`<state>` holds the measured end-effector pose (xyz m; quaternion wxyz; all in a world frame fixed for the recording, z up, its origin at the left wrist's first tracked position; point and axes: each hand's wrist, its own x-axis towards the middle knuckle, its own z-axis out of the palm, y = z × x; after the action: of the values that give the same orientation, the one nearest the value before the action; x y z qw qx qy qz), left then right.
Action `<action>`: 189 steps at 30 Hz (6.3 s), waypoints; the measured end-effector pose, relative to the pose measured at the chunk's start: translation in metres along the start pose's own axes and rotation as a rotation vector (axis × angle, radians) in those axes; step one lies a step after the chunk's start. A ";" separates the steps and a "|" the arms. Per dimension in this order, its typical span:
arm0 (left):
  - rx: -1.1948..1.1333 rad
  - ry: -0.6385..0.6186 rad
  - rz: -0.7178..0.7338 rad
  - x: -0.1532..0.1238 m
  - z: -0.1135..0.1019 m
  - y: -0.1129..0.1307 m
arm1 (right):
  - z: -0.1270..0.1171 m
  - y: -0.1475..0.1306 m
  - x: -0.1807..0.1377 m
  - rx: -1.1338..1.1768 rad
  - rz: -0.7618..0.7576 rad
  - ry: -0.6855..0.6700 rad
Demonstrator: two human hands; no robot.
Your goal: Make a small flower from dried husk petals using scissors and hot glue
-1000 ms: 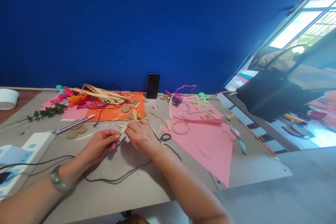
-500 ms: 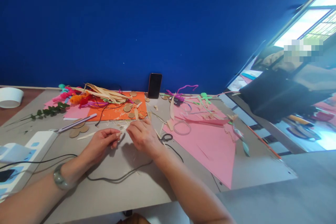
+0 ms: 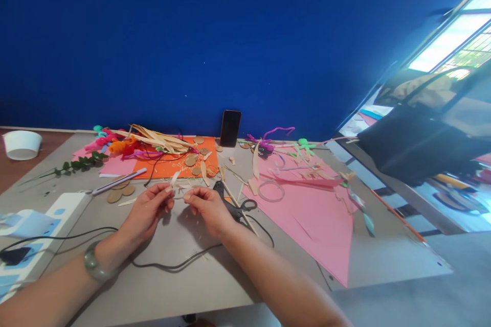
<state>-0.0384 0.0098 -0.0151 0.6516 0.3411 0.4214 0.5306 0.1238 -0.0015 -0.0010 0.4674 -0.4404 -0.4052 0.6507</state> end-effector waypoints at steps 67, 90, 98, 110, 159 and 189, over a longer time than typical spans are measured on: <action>0.031 -0.223 -0.217 -0.007 0.003 0.002 | 0.002 0.003 0.002 -0.195 -0.198 0.098; 0.088 -0.225 -0.249 -0.007 0.004 0.004 | 0.000 0.003 0.002 -0.196 -0.179 0.100; 0.111 -0.219 -0.234 -0.006 0.003 0.001 | 0.001 0.003 0.001 -0.213 -0.185 0.101; 0.212 -0.216 -0.115 -0.006 0.000 -0.003 | 0.003 0.002 0.001 -0.137 -0.176 0.106; 0.454 -0.085 0.101 -0.014 0.007 0.000 | 0.007 0.000 -0.004 -0.209 -0.182 0.139; 0.472 -0.135 0.092 -0.014 0.005 0.005 | 0.008 -0.002 -0.007 -0.177 -0.162 0.113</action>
<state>-0.0372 -0.0027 -0.0066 0.5558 0.5374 0.4731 0.4224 0.1174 -0.0088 0.0043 0.5000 -0.4816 -0.4684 0.5465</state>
